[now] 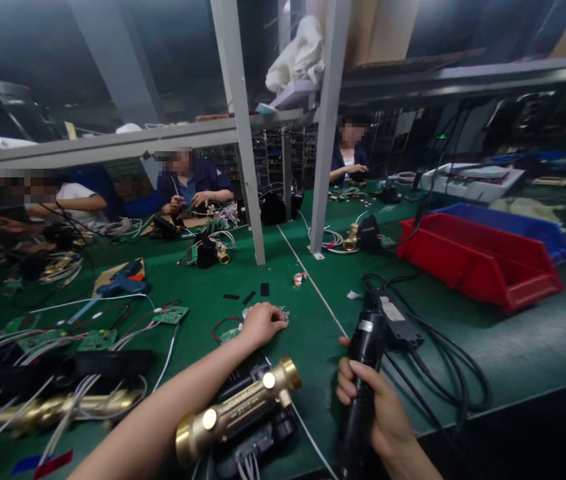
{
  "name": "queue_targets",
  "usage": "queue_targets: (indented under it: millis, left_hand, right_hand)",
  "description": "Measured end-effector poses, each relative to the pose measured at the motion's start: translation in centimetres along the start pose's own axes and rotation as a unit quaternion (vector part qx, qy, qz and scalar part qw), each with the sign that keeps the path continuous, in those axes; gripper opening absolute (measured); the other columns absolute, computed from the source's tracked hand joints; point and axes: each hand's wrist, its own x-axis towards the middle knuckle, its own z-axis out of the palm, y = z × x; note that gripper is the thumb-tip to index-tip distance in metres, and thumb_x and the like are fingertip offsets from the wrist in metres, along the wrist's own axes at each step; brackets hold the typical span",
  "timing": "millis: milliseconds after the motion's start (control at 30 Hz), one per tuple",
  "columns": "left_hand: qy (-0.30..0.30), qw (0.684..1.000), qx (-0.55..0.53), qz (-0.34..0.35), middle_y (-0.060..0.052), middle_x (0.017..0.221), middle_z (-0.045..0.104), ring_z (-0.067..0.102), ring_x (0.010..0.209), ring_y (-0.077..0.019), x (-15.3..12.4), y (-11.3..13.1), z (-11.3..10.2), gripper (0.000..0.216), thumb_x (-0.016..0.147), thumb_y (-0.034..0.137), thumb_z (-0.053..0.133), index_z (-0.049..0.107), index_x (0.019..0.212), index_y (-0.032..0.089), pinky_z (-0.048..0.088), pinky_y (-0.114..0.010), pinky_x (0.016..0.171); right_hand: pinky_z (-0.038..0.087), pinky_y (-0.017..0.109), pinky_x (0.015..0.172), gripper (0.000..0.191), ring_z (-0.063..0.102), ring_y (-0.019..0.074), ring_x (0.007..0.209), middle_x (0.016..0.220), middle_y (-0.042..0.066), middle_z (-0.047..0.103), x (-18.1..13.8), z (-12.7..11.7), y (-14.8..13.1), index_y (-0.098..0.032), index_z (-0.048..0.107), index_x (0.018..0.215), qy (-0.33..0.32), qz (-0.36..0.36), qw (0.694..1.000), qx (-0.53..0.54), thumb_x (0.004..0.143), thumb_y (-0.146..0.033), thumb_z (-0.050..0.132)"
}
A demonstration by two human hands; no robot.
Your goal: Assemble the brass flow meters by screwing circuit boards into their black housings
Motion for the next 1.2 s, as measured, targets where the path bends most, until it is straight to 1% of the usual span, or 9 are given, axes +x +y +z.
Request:
queue_targets:
  millis: [133, 267, 467, 567, 633, 733, 833, 967, 1200]
  left_hand:
    - [0.038, 0.998, -0.037, 0.033, -0.001, 0.074, 0.067, 0.064, 0.08, -0.018, -0.9, 0.9, -1.0, 0.008, 0.078, 0.015, 0.065, 0.066, 0.07, 0.015, 0.05, -0.03, 0.075]
    - [0.09, 0.987, -0.122, 0.047, -0.001, 0.083, 0.069, 0.065, 0.079, -0.0141, -2.9, 1.0, -5.2, 0.022, 0.09, 0.017, 0.043, 0.065, 0.089, 0.012, 0.052, -0.025, 0.072]
    - [0.136, 0.96, -0.241, 0.032, 0.0, 0.079, 0.071, 0.066, 0.073, -0.0135, -12.5, 1.5, -11.3, 0.012, 0.086, 0.02, 0.056, 0.068, 0.085, 0.019, 0.055, -0.023, 0.065]
    - [0.112, 0.956, -0.263, 0.065, 0.003, 0.072, 0.068, 0.063, 0.063, -0.0103, -18.6, 3.2, -9.6, 0.012, 0.087, 0.021, 0.058, 0.068, 0.082, 0.025, 0.052, -0.018, 0.055]
    - [0.198, 0.953, -0.214, 0.087, 0.001, 0.071, 0.066, 0.063, 0.064, -0.0107, -21.4, 3.8, -6.5, 0.007, 0.087, 0.023, 0.061, 0.067, 0.082, 0.023, 0.052, -0.02, 0.058]
    - [0.332, 0.937, -0.075, 0.074, 0.001, 0.064, 0.059, 0.057, 0.058, -0.0095, -23.1, 3.7, -1.5, 0.008, 0.087, 0.021, 0.06, 0.068, 0.089, 0.021, 0.048, -0.019, 0.055]
    - [0.364, 0.931, -0.015, 0.029, 0.002, 0.06, 0.054, 0.053, 0.051, -0.0072, -23.0, 3.2, 1.7, 0.013, 0.089, 0.017, 0.057, 0.068, 0.095, 0.018, 0.044, -0.017, 0.051]
    - [0.334, 0.943, 0.007, -0.017, 0.002, 0.066, 0.062, 0.058, 0.055, -0.0088, -22.4, 3.2, 2.1, 0.019, 0.093, 0.025, 0.051, 0.068, 0.088, 0.02, 0.045, -0.019, 0.056]
    - [0.324, 0.94, 0.103, 0.017, 0.002, 0.054, 0.054, 0.05, 0.048, -0.0118, -22.2, 3.5, 0.8, 0.022, 0.093, 0.023, 0.049, 0.068, 0.083, 0.018, 0.036, -0.026, 0.051]
  right_hand:
    - [0.042, 0.018, 0.046, 0.056, 0.046, 0.0072, 0.05, 0.063, -0.006, 0.053, 0.0, 0.1, 0.1, -0.024, 0.052, 0.114, -0.005, -0.006, 1.0, 0.002, 0.066, -0.025, 0.08]
    - [0.041, 0.017, 0.046, 0.055, 0.045, 0.007, 0.049, 0.061, -0.007, 0.052, -0.2, 0.5, -0.2, -0.025, 0.054, 0.112, 0.008, -0.008, 1.0, -0.007, 0.064, -0.027, 0.081]
    - [0.039, 0.016, 0.043, 0.055, 0.042, 0.006, 0.046, 0.059, -0.007, 0.05, -1.0, 1.5, -0.9, -0.025, 0.059, 0.104, 0.055, 0.0, 0.998, -0.024, 0.054, -0.025, 0.082]
    - [0.039, 0.016, 0.042, 0.051, 0.041, 0.0058, 0.046, 0.059, -0.007, 0.049, -1.1, 1.7, -1.0, -0.025, 0.061, 0.1, 0.075, 0.007, 0.997, -0.035, 0.053, -0.024, 0.08]
    - [0.038, 0.016, 0.042, 0.049, 0.04, 0.0056, 0.046, 0.058, -0.006, 0.048, -1.2, 1.7, -1.1, -0.024, 0.062, 0.099, 0.082, 0.008, 0.996, -0.046, 0.053, -0.024, 0.079]
    - [0.037, 0.016, 0.042, 0.045, 0.04, 0.0053, 0.045, 0.058, -0.007, 0.046, -1.2, 1.7, -1.2, -0.024, 0.063, 0.097, 0.087, 0.004, 0.994, -0.06, 0.055, -0.023, 0.076]
    - [0.037, 0.015, 0.042, 0.042, 0.039, 0.0049, 0.045, 0.058, -0.007, 0.045, -1.2, 1.8, -1.2, -0.023, 0.063, 0.094, 0.091, 0.005, 0.994, -0.066, 0.055, -0.022, 0.075]
    - [0.036, 0.015, 0.042, 0.039, 0.038, 0.0045, 0.045, 0.057, -0.007, 0.045, -1.3, 1.6, -1.3, -0.022, 0.063, 0.091, 0.095, 0.004, 0.993, -0.075, 0.053, -0.022, 0.075]
    - [0.036, 0.016, 0.041, 0.04, 0.036, 0.0049, 0.045, 0.057, -0.006, 0.044, -1.6, 2.6, -1.7, -0.022, 0.064, 0.09, 0.112, -0.005, 0.989, -0.092, 0.052, -0.022, 0.074]
